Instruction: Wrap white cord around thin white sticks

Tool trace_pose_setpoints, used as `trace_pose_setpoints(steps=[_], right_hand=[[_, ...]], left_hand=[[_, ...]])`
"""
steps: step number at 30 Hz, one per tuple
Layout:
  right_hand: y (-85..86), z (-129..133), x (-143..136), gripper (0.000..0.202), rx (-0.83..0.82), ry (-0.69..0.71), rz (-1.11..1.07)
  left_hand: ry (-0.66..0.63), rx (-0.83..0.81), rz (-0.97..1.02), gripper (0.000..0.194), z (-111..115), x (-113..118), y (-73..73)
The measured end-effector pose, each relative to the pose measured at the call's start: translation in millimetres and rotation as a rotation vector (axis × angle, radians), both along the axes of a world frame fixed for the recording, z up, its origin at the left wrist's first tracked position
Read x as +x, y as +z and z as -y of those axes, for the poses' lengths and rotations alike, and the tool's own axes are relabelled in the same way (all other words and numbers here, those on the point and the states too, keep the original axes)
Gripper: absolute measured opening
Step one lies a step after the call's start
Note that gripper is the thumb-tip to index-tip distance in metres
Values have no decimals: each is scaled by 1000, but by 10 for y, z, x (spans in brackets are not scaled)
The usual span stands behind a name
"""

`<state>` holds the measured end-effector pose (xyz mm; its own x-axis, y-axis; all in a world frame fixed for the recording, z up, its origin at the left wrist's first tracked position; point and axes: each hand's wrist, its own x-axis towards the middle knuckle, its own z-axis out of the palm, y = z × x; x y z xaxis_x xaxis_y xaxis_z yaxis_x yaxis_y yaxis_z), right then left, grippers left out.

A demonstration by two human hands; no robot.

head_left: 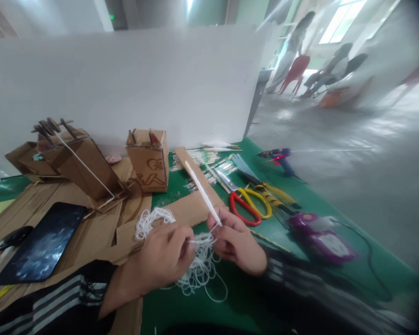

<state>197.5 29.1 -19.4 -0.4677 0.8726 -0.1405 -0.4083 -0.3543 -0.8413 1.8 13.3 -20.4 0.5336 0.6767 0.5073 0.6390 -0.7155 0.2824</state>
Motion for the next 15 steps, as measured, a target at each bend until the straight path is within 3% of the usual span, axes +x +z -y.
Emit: trace_pose_setpoints(steps=[6,15], right_hand=[[-11,-8,33,15,26,54,-34],[-18,2,13,21,37,63,19]], left_hand=[[111,-333,161,8,0,54,68],[3,-763,590,12,-3,84,83]])
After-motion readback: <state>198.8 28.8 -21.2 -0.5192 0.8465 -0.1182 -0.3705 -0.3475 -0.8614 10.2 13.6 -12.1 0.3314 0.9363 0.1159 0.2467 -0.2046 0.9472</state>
